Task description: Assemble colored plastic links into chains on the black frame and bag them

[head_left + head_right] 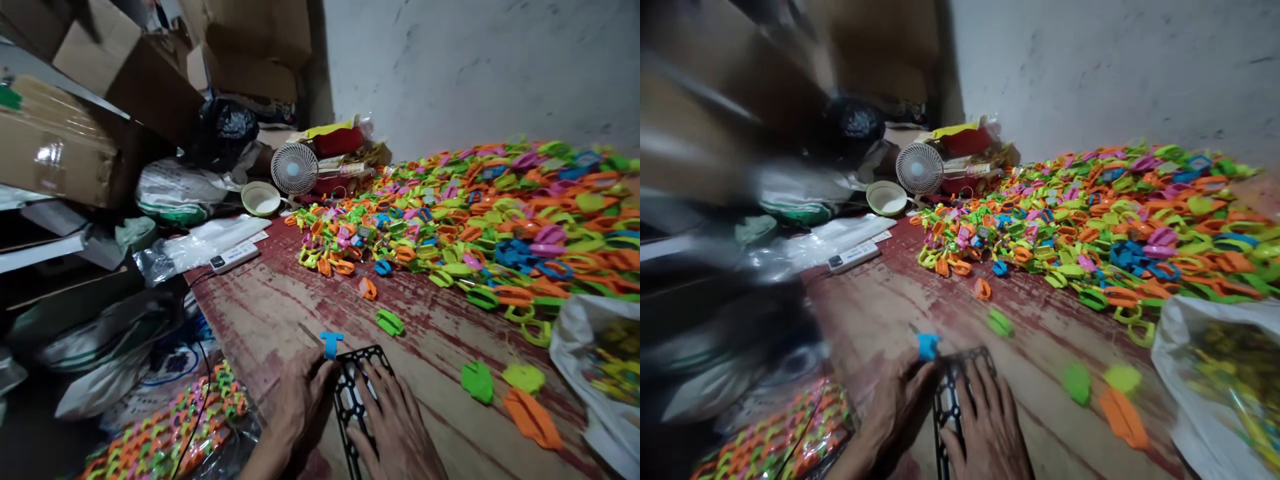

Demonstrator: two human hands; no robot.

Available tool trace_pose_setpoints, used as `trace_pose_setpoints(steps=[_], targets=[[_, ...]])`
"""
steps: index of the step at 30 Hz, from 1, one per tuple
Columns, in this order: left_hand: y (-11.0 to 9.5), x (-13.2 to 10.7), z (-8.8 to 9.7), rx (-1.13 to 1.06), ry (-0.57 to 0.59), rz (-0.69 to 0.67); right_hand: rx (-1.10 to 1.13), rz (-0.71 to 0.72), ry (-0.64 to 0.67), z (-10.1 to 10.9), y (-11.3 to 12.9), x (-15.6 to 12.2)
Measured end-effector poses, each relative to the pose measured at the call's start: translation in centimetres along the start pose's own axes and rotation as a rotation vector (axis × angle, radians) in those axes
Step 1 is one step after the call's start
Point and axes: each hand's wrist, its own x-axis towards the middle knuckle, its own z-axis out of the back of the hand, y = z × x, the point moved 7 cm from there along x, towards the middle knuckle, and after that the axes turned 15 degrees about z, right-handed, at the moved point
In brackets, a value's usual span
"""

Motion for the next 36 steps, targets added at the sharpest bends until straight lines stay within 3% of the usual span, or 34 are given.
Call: trace_pose_setpoints(steps=[7, 11, 14, 18, 20, 23, 26, 29, 32, 36], targets=[[-0.7, 0.2, -0.1, 0.035, 0.077, -0.147, 0.081, 0.090, 0.094, -0.6, -1.1, -1.1], [-0.3, 0.1, -0.2, 0.028, 0.084, -0.133, 0.117, 0.124, 0.096, -0.4, -1.8, -0.8], [0.1, 0.3, -0.4, -0.004, 0.084, -0.084, 0.248, 0.040, 0.070, -0.9, -5.0, 4.0], [1.0, 1.0, -0.3, -0.071, 0.105, 0.047, 0.476, -0.163, 0.163, -4.8, -11.1, 14.1], [1.2, 1.1, -0.1, -0.088, 0.106, 0.085, 0.647, -0.074, 0.329, -7.2, -12.1, 17.5], [1.3, 1.0, -0.4, -0.097, 0.146, 0.098, 0.762, 0.089, 0.526, -8.3, -12.6, 18.6], [1.2, 1.0, -0.5, -0.078, 0.099, -0.005, 0.661, 0.147, 0.586, -8.0, -14.0, 18.0], [1.2, 0.9, -0.2, -0.067, -0.032, -0.147, 0.341, 0.119, 0.451, -8.6, -16.5, 19.5], [1.4, 1.1, -0.3, 0.013, -0.024, -0.139, 0.156, 0.190, 0.430, -11.9, -16.8, 22.0], [1.1, 1.3, -0.2, 0.057, 0.025, -0.057, 0.179, 0.185, 0.449, -17.0, -15.9, 23.1]])
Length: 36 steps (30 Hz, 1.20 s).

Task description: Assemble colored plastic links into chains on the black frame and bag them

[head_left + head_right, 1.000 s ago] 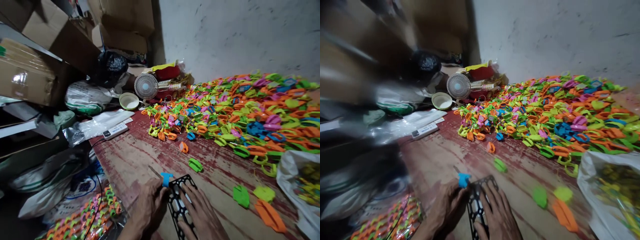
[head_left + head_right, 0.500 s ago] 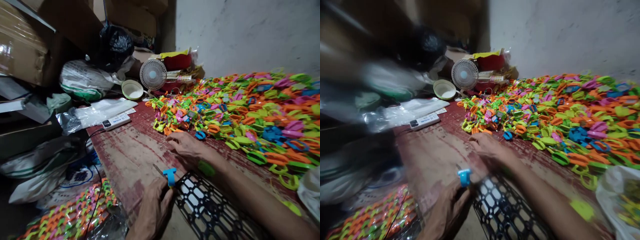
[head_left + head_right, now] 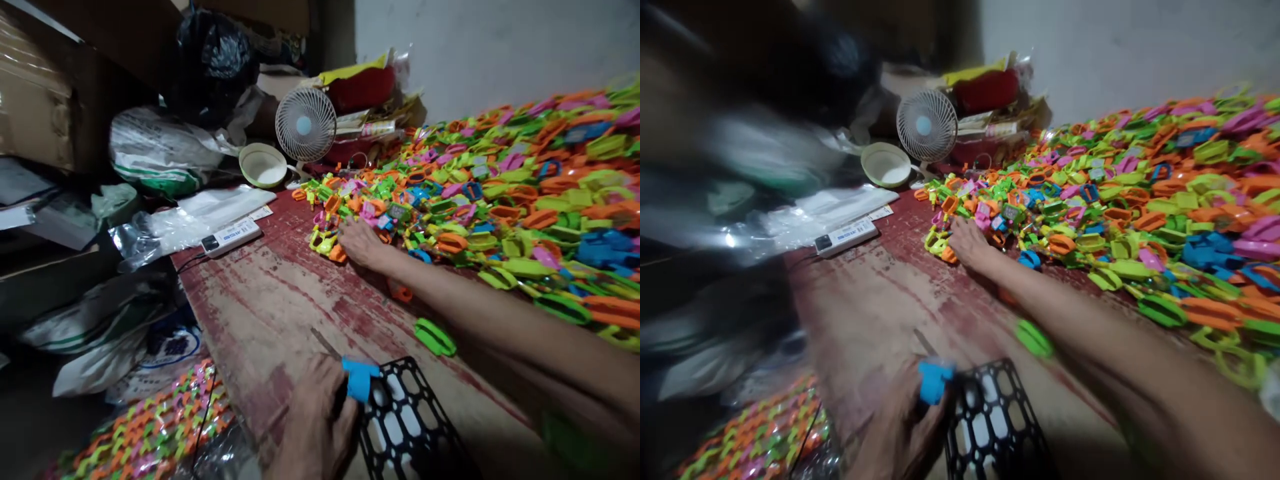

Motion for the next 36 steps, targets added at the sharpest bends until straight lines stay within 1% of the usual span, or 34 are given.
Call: trace_pose_setpoints(steps=[2, 3, 4, 6, 8, 10, 11, 12, 13, 15, 17, 18, 20, 23, 26, 30, 33, 36], targets=[[-0.2, 0.0, 0.0, -0.005, 0.014, 0.029, 0.025, -0.006, -0.010, -1.1, 0.1, 0.0], [-0.3, 0.0, 0.0, -0.010, 0.008, 0.039, 0.035, -0.005, -0.015, -1.1, 0.1, -0.3], [-0.4, 0.0, 0.1, -0.015, -0.001, 0.045, 0.043, -0.006, -0.019, -0.8, 0.0, -0.8], [-0.6, 0.0, 0.2, -0.026, -0.002, 0.051, 0.046, -0.020, -0.030, 0.9, -0.3, -2.4], [-0.7, 0.0, 0.3, -0.039, 0.017, 0.045, 0.027, -0.069, -0.064, 3.4, 0.1, -4.9], [-0.8, 0.0, 0.3, -0.055, 0.041, 0.038, 0.065, -0.188, -0.171, 5.8, 1.5, -8.6], [-0.8, 0.0, 0.4, -0.065, 0.049, 0.037, 0.162, -0.302, -0.280, 6.6, 2.4, -10.9], [-0.7, 0.0, 0.4, -0.075, 0.051, 0.040, 0.304, -0.406, -0.369, 6.7, 3.6, -13.3], [-0.7, -0.1, 0.5, -0.084, 0.054, 0.043, 0.463, -0.498, -0.404, 6.1, 5.2, -15.4], [-0.5, -0.2, 0.5, -0.098, 0.049, 0.053, 0.772, -0.635, -0.350, 3.4, 8.8, -18.7], [-0.5, -0.4, 0.5, -0.100, 0.052, 0.063, 0.942, -0.667, -0.392, 1.5, 11.8, -20.3], [-0.5, -0.5, 0.4, -0.097, 0.056, 0.067, 0.977, -0.659, -0.435, 1.0, 12.7, -20.5], [-0.7, -0.7, 0.5, -0.086, 0.054, 0.070, 0.982, -0.618, -0.519, 0.3, 13.5, -20.2], [-1.0, -0.7, 0.7, -0.080, 0.035, 0.063, 0.910, -0.596, -0.555, -0.1, 13.3, -19.4], [-1.0, -0.5, 0.7, -0.096, 0.029, 0.057, 0.786, -0.591, -0.586, 0.3, 13.0, -19.2], [-0.6, -0.2, 0.6, -0.127, 0.041, 0.101, 0.670, -0.551, -0.574, 0.9, 13.3, -18.9], [-0.3, -0.1, 0.5, -0.121, 0.052, 0.137, 0.679, -0.498, -0.563, 1.2, 13.6, -18.5], [-0.3, -0.1, 0.5, -0.126, 0.051, 0.109, 0.686, -0.419, -0.523, 1.0, 14.0, -17.9]])
